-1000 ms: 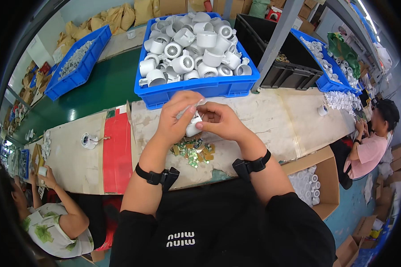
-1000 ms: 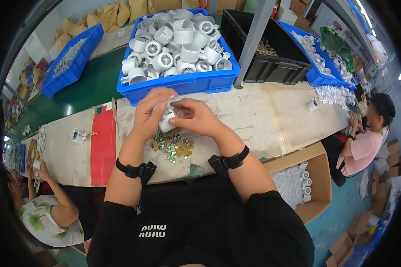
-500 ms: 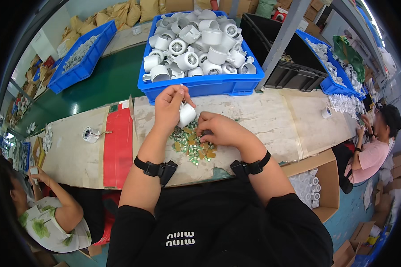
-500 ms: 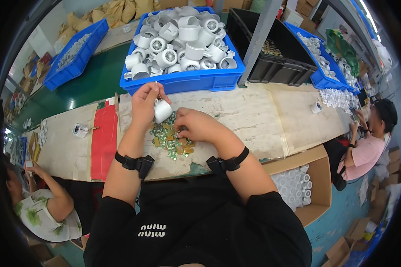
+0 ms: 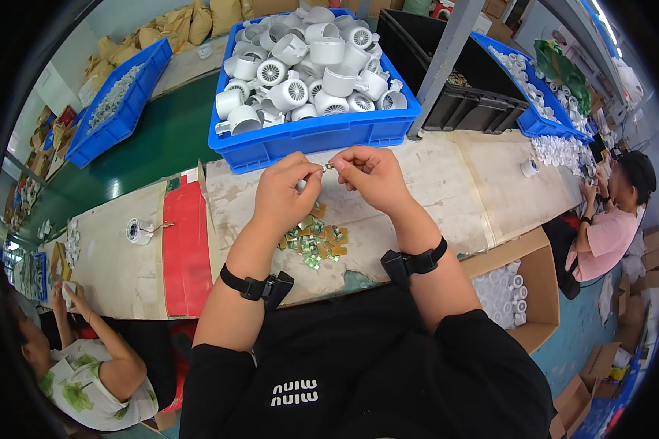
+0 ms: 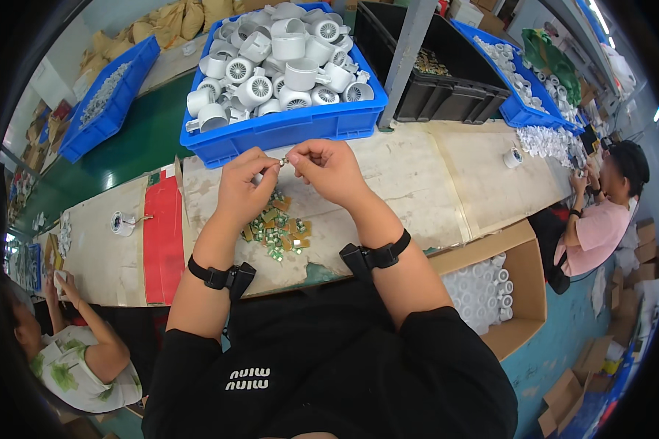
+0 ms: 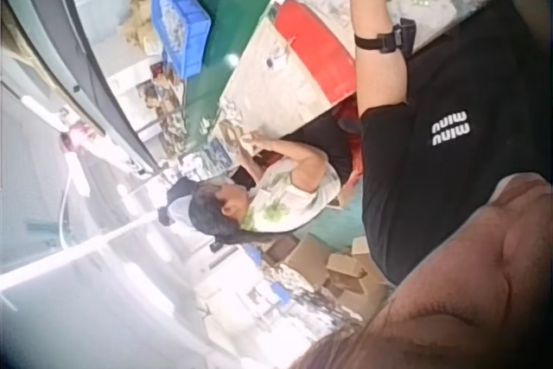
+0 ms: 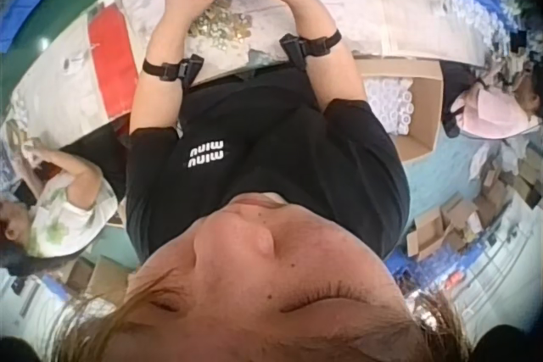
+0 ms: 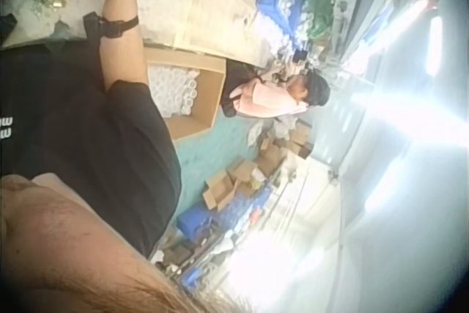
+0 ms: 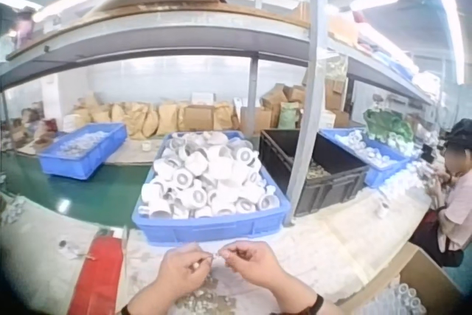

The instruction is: Assembling small electronic boards into white plastic housings.

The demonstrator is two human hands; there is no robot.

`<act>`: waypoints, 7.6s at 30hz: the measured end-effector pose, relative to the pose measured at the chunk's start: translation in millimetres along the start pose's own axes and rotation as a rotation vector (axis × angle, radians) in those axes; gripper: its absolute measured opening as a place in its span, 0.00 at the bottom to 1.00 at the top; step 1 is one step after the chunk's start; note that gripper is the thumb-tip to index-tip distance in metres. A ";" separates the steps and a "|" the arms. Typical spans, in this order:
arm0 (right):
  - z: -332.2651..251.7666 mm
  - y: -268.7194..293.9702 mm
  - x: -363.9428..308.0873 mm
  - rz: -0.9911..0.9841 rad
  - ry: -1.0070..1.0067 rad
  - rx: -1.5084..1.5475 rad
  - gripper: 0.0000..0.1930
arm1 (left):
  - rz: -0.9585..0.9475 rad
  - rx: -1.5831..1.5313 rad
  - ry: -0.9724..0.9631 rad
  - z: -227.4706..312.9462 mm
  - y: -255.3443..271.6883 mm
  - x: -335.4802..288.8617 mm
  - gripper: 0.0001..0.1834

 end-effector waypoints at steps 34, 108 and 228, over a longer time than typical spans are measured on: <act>8.6 -8.2 -0.4 -0.070 -0.055 0.004 0.10 | 0.125 0.259 -0.115 4.2 7.6 -2.1 0.01; -71.6 -69.6 -18.4 -0.134 0.664 -0.422 0.29 | 0.405 0.252 -0.065 13.3 76.5 19.1 0.09; -131.1 289.3 -41.9 0.755 0.122 -1.278 0.25 | 0.028 1.223 0.287 -141.3 179.3 -104.7 0.36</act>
Point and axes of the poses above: each hand's wrist, its own x-axis towards the middle knuckle, its own y-axis out of the back of the hand, z = x × y, the point moved 9 cm from there along x, towards the middle knuckle, and after that the axes turned 15 degrees about x, right-handed, at the moved point
